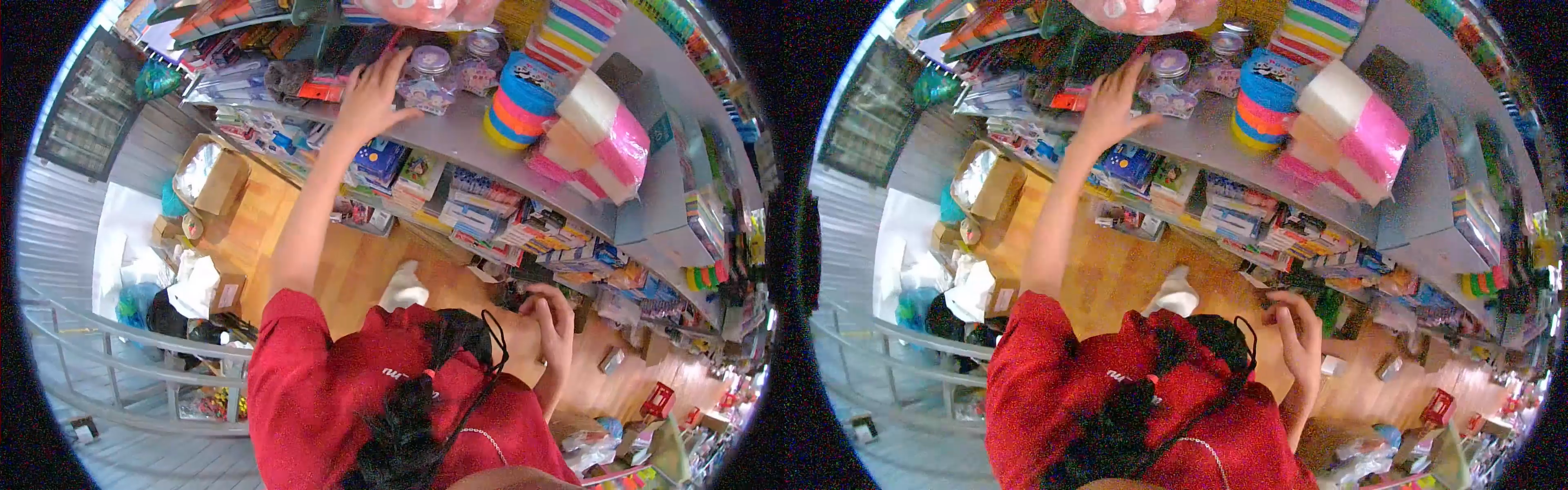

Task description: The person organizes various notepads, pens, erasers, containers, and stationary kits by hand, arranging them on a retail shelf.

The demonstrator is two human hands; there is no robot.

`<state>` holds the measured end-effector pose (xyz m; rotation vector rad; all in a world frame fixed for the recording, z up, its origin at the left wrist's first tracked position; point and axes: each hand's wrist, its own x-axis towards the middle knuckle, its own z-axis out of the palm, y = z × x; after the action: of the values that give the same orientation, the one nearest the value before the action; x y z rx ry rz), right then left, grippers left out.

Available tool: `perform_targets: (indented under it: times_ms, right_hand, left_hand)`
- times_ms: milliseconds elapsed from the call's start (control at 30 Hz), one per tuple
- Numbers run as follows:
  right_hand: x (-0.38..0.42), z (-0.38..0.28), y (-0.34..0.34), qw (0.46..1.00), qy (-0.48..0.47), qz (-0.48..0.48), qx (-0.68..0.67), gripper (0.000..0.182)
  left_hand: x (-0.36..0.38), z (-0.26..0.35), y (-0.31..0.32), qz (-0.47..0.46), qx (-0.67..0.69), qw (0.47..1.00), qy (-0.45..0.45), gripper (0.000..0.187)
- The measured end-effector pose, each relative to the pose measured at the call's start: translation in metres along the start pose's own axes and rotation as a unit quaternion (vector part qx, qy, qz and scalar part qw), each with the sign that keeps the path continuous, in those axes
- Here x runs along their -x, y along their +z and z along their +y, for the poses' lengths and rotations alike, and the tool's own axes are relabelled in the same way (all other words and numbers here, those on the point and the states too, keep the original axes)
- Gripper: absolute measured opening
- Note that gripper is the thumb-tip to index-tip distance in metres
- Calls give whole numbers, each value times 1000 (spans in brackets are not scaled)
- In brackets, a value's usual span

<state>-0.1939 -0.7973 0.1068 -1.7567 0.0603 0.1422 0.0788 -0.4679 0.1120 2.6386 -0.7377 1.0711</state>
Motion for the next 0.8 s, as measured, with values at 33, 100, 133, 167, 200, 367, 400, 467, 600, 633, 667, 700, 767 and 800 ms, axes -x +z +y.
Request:
perform_targets:
  times_ms: [33, 100, 133, 167, 200, 367, 400, 467, 600, 633, 667, 700, 767, 800]
  right_hand:
    - [-5, -3, 7, 1000, -10, 4, -4, 19]
    - [-12, -5, 17, 999, -16, 29, 9, 19]
    - [-16, -8, 24, 999, -22, 38, -8, 19]
    - [-21, -11, 31, 998, -28, 44, -25, 19]
    - [-27, -14, 38, 997, -32, 49, -42, 19]
    - [-62, -17, 61, 998, -58, 7, -11, 21]
    - [-67, -21, 63, 998, -61, 13, -21, 21]
    - [-75, -33, 70, 997, -67, 25, -42, 21]
    - [-87, -33, 80, 996, -80, 21, -37, 22]
    - [-90, -33, 81, 997, -74, 18, -30, 22]
    - [-93, -33, 82, 997, -67, 14, -23, 21]
    - [-96, -33, 83, 998, -62, 9, -16, 21]
    - [-100, -35, 84, 999, -52, 1, -7, 21]
    - [-102, -35, 85, 999, -48, -4, -2, 21]
  left_hand:
    - [-5, -4, 6, 1, -4, 1000, 9, 87]
    - [-19, -8, 16, 6, -9, 1000, 29, 88]
    - [-25, -9, 16, -44, 21, 999, 10, 88]
    - [-29, -13, 14, -96, 48, 994, -11, 87]
    - [-32, -16, 12, -151, 74, 985, -33, 87]
    - [-44, -12, 8, -190, 201, 961, -1, 88]
    - [-46, -7, 9, -218, 222, 950, -10, 88]
    - [-50, 0, 12, -257, 256, 932, -31, 88]
    - [-51, 1, 34, -180, 267, 947, -1, 86]
    - [-50, 2, 39, -130, 251, 959, 21, 84]
    - [-48, 4, 44, -80, 233, 968, 42, 82]
    - [-47, 3, 48, -84, 215, 972, 44, 82]
    - [-48, 4, 46, -90, 177, 979, 44, 82]
    - [-47, 4, 46, -96, 188, 977, 39, 83]
